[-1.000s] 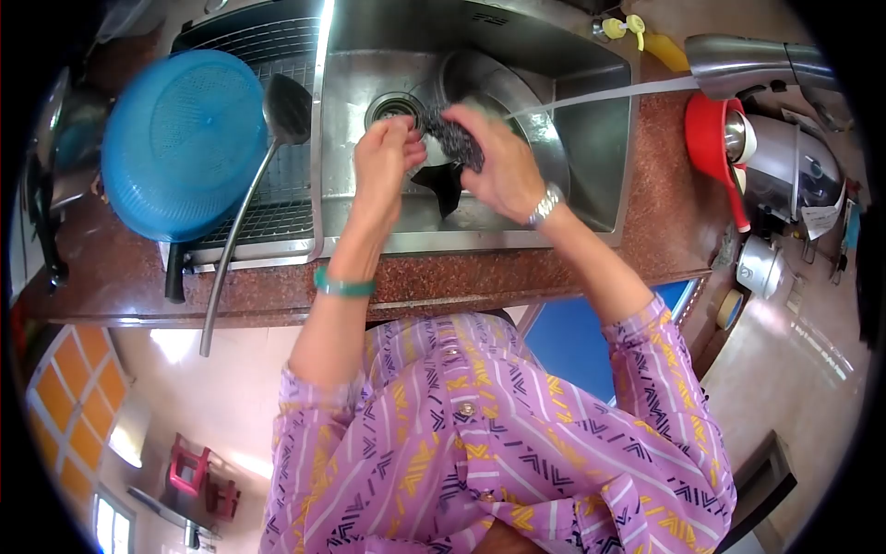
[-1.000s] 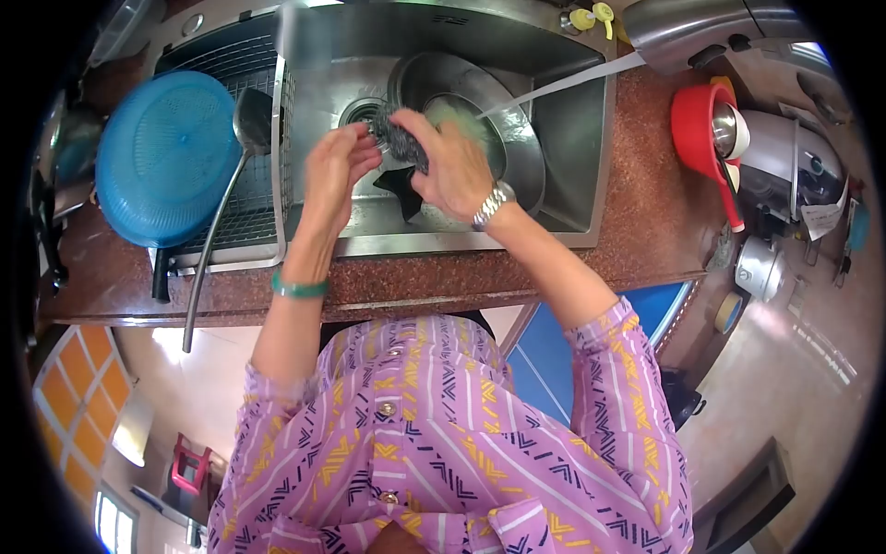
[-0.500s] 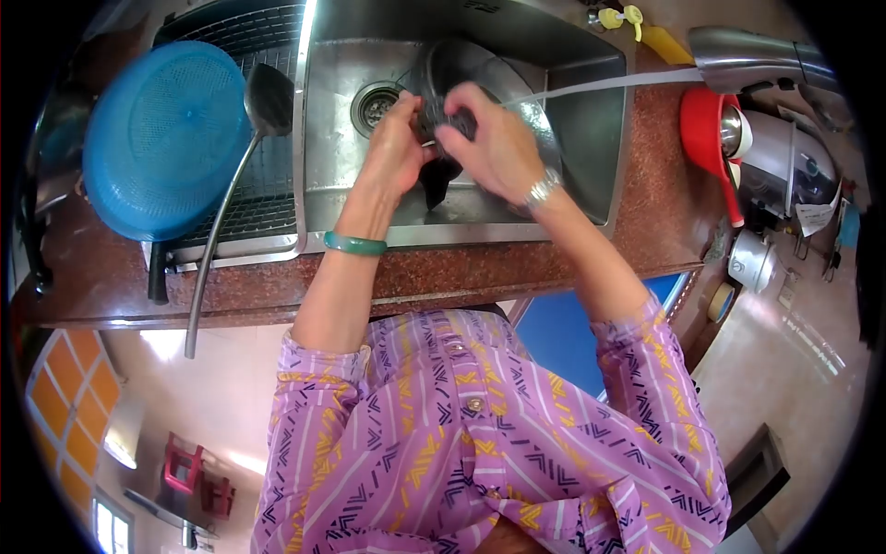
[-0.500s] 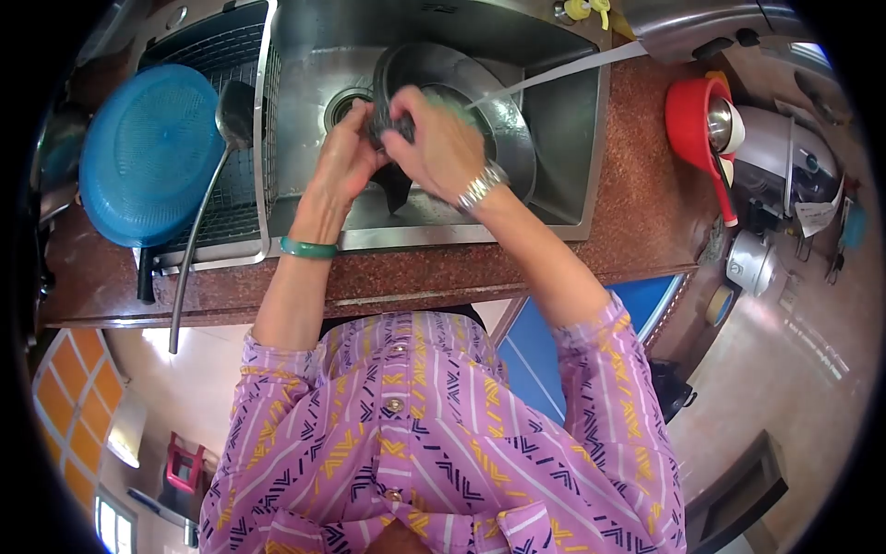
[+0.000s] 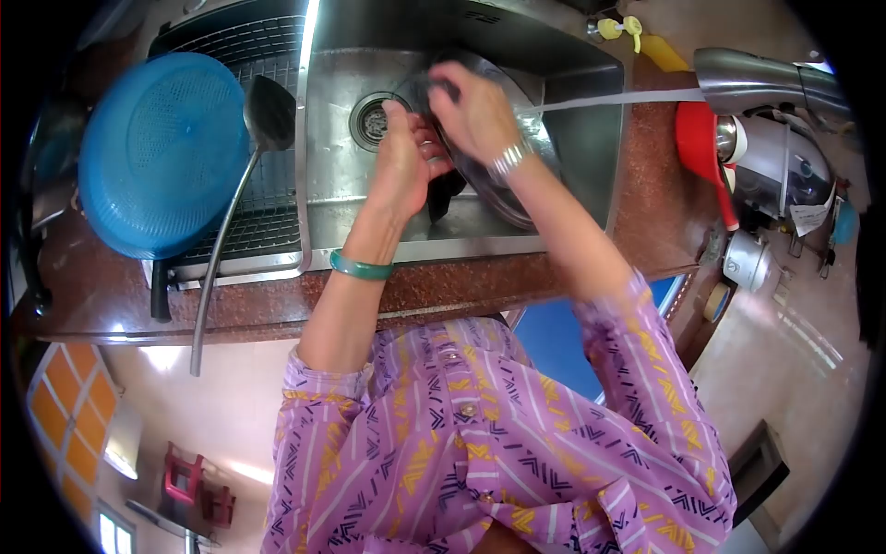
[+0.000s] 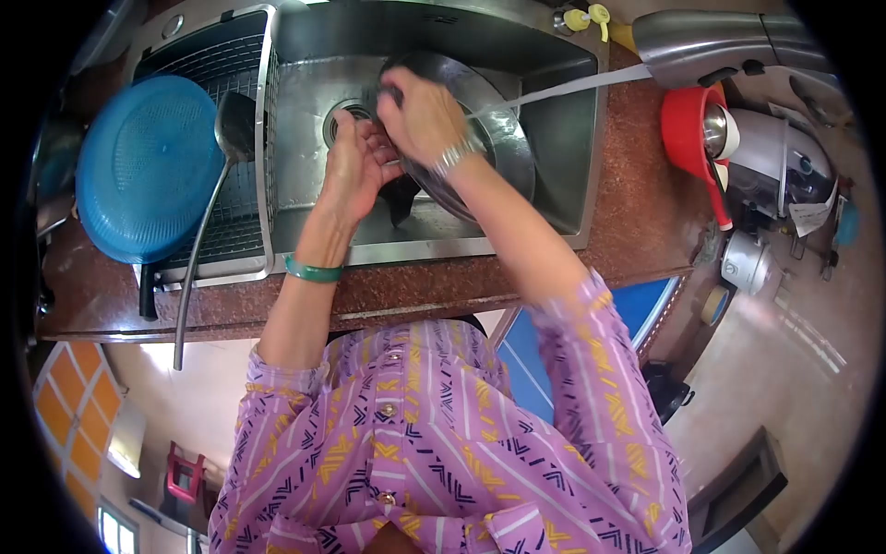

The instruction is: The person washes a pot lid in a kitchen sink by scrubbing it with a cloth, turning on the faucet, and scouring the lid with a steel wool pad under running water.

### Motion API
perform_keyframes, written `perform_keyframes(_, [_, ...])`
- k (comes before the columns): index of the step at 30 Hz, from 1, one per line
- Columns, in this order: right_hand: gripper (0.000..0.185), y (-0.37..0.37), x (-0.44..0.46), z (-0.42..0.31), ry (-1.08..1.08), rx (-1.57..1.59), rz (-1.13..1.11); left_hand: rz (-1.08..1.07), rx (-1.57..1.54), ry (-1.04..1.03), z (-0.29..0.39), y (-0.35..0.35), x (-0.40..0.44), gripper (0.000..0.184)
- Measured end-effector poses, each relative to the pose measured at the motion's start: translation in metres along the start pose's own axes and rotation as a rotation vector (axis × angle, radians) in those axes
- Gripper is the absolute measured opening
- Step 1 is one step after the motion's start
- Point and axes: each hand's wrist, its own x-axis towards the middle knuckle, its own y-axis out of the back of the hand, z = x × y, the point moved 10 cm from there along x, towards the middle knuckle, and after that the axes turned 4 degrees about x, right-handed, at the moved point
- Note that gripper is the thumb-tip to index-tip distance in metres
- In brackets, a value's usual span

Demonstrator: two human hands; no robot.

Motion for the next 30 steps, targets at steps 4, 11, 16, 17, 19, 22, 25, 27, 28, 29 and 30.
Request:
perform_keyframes(4, [0.033,-0.022,0.081,0.047,-0.166,-0.110,0.076,0.003,0.048,0.012,-0.002,0.000,0.001,0.066])
perform_keyframes(11, [0.032,-0.006,-0.006,-0.018,0.001,-0.175,-0.248,0.006,-0.023,0.058,-0.004,0.004,0.002,0.065])
perform_keyframes(16, [0.033,-0.006,0.028,0.004,0.012,-0.167,-0.067,-0.020,-0.020,0.059,-0.008,0.003,0.001,0.068])
perform_keyframes(17, [0.033,-0.008,0.042,0.009,0.015,-0.168,-0.014,-0.020,-0.007,0.044,-0.005,0.002,0.002,0.068])
perform_keyframes(19, [0.033,-0.009,0.044,0.015,-0.017,-0.150,-0.013,-0.019,-0.002,0.056,-0.006,0.005,0.002,0.069])
perform_keyframes(22, [0.034,0.002,0.012,0.003,-0.045,-0.152,-0.084,-0.033,-0.007,0.057,-0.003,0.003,0.003,0.071])
perform_keyframes(25, [0.034,0.018,-0.046,-0.017,-0.049,-0.097,-0.153,-0.013,-0.021,0.058,-0.004,0.006,0.003,0.072])
perform_keyframes(27, [0.033,0.020,-0.050,-0.009,-0.138,-0.070,-0.148,-0.008,-0.010,0.078,-0.007,0.007,0.005,0.073])
perform_keyframes(28, [0.033,0.017,-0.042,-0.008,-0.143,-0.077,-0.139,-0.026,-0.006,0.063,-0.005,0.004,0.004,0.074])
perform_keyframes(29, [0.033,0.012,-0.034,-0.004,-0.153,-0.080,-0.130,-0.043,0.001,0.053,-0.004,0.002,0.002,0.074])
perform_keyframes(30, [0.034,0.009,-0.019,-0.007,-0.064,-0.137,-0.068,-0.041,0.005,0.061,-0.006,0.001,0.000,0.074])
